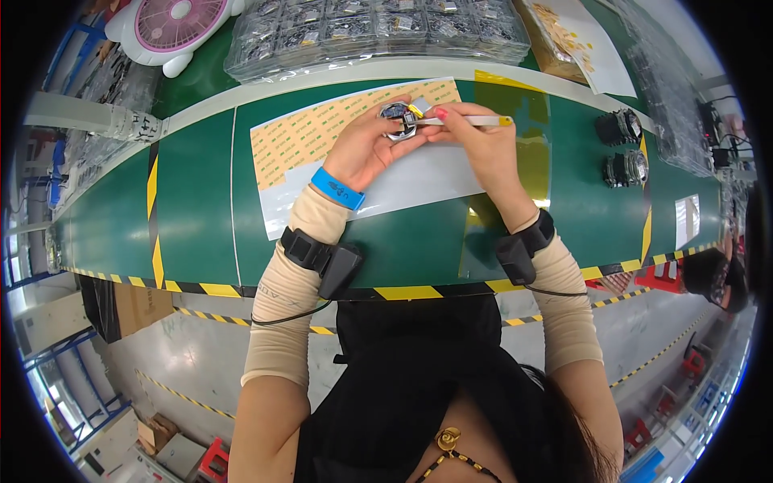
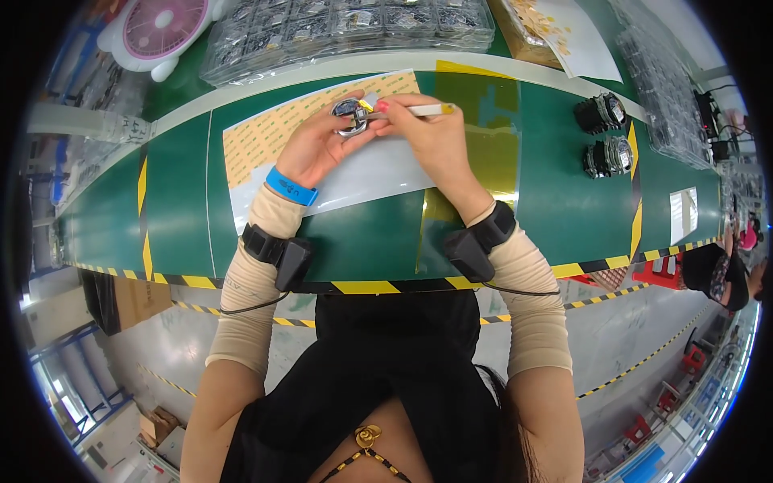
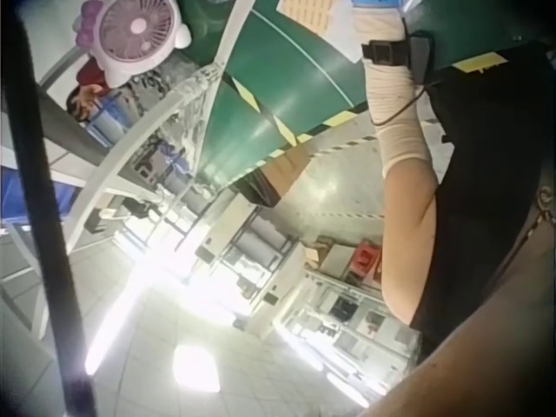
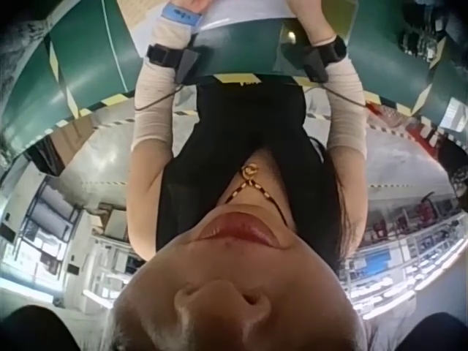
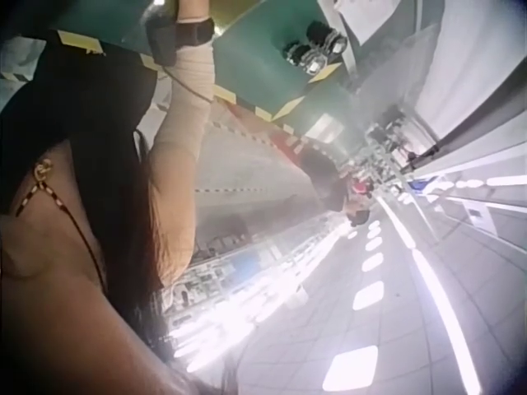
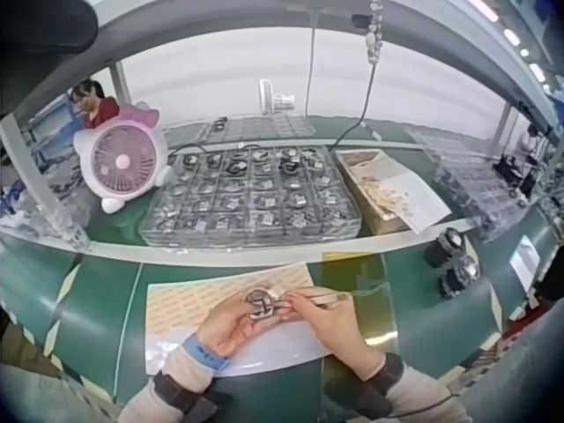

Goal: Assembling small electronic components into a housing and marking them at a production line station.

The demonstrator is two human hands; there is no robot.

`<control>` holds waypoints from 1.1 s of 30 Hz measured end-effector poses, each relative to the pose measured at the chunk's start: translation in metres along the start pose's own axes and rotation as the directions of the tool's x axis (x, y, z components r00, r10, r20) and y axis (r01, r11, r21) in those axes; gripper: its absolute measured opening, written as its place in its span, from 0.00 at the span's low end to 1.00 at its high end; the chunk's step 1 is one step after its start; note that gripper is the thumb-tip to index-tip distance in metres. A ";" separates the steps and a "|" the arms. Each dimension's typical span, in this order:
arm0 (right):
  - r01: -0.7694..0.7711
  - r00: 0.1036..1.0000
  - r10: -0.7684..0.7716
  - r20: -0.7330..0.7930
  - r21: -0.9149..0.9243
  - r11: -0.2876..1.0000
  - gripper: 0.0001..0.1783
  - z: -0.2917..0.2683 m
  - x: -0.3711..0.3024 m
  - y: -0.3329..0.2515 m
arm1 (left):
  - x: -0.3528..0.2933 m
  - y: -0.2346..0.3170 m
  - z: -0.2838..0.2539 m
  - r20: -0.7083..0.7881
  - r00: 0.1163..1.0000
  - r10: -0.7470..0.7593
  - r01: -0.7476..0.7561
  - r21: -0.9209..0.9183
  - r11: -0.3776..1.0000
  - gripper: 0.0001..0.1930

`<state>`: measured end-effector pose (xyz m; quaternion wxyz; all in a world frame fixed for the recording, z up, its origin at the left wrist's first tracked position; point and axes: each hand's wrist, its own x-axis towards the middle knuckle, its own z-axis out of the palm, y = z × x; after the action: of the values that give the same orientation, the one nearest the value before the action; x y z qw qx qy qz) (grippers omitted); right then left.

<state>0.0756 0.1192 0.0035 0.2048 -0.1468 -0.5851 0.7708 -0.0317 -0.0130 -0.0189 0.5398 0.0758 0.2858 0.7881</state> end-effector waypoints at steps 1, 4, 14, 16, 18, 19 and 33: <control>0.031 0.999 -0.030 0.019 -0.057 0.998 0.08 0.002 -0.003 0.001 | -0.001 0.000 0.002 -0.025 1.000 0.016 -0.013 0.120 0.993 0.20; 0.146 0.989 -0.144 0.025 -0.151 0.978 0.08 0.001 -0.007 -0.002 | -0.003 0.000 0.007 -0.083 0.995 0.046 -0.024 0.249 0.968 0.20; 0.299 0.949 -0.269 0.161 -0.208 0.931 0.07 -0.001 -0.017 -0.005 | -0.005 0.001 0.015 -0.057 0.995 0.082 -0.072 0.163 0.984 0.18; 0.342 0.936 -0.306 0.171 -0.254 0.904 0.07 -0.002 -0.016 -0.001 | -0.004 -0.001 0.012 -0.071 0.994 0.085 -0.073 0.160 0.984 0.19; 0.421 0.906 -0.374 0.196 -0.349 0.838 0.07 -0.002 -0.014 0.001 | -0.003 -0.002 0.010 -0.097 0.991 0.088 -0.073 0.150 0.986 0.20; 0.421 0.906 -0.375 0.196 -0.349 0.837 0.07 -0.002 -0.014 0.000 | -0.004 -0.002 0.010 -0.096 0.992 0.088 -0.072 0.150 0.986 0.20; 0.149 0.982 -0.119 0.144 -0.216 0.965 0.07 -0.014 -0.010 -0.009 | -0.009 0.001 0.014 -0.055 0.998 -0.008 0.024 0.300 0.953 0.20</control>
<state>0.0923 0.1284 0.0086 0.2001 -0.0786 -0.6898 0.6913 -0.0229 -0.0159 -0.0057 0.5206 0.1338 0.4174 0.7327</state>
